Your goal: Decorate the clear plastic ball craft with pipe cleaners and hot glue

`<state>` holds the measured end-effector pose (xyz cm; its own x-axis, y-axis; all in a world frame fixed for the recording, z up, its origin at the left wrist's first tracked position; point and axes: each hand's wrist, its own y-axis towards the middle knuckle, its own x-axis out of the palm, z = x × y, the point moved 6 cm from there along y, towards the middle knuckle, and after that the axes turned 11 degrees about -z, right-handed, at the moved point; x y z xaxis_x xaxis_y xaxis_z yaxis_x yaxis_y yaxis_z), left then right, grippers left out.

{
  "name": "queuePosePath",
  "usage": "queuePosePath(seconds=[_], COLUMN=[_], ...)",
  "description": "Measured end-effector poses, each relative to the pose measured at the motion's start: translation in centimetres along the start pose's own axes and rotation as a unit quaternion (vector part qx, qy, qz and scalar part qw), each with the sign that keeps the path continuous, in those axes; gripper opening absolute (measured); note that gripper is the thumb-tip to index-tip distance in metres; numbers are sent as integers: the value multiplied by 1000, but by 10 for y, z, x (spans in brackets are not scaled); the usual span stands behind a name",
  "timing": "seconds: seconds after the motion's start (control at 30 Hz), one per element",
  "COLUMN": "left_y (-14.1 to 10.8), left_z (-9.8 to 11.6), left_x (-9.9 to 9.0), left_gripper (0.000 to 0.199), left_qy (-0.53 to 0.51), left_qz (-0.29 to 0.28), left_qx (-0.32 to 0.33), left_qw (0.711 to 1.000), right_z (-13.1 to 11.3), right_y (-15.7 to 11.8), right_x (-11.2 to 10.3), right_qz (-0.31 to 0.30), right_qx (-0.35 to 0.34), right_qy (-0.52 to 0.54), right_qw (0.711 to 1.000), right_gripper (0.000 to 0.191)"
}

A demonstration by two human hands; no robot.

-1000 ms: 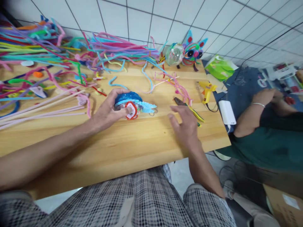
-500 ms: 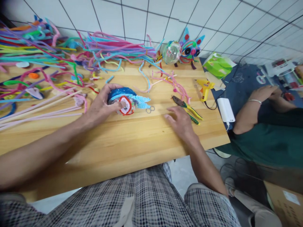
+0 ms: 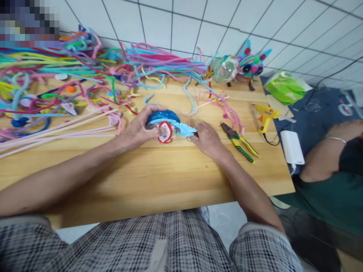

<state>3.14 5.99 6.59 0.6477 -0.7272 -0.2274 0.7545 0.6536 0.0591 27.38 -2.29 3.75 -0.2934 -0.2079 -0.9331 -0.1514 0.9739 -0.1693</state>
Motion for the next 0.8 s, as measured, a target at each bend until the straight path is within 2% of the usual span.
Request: queuePosePath(seconds=[0.13, 0.27, 0.37, 0.47, 0.53, 0.63, 0.8], left_y=[0, 1, 2, 2, 2, 3, 2], left_z=[0, -2, -4, -5, -4, -4, -3], left_x=[2, 3, 2, 2, 3, 3, 3], left_gripper=[68, 66, 66, 64, 63, 65, 65], left_qy=[-15, -17, -13, -15, -17, -9, -6], left_qz=[-13, -14, -11, -12, -15, -19, -20], left_qx=[0, 9, 15, 22, 28, 25, 31], left_qw=[1000, 1000, 1000, 1000, 999, 999, 999], right_z=[8, 21, 31, 34, 28, 6, -45], right_y=[-10, -16, -16, -20, -25, -37, -57], right_x=[-8, -8, -14, -33, -50, -72, -89], right_qz=[-3, 25, 70, 132, 176, 226, 235], right_qx=[61, 102, 88, 58, 36, -10, -64], right_qy=[54, 154, 275, 356, 377, 388, 359], right_qw=[997, 982, 955, 923, 909, 893, 901], right_gripper=[7, 23, 24, 35, 42, 43, 20])
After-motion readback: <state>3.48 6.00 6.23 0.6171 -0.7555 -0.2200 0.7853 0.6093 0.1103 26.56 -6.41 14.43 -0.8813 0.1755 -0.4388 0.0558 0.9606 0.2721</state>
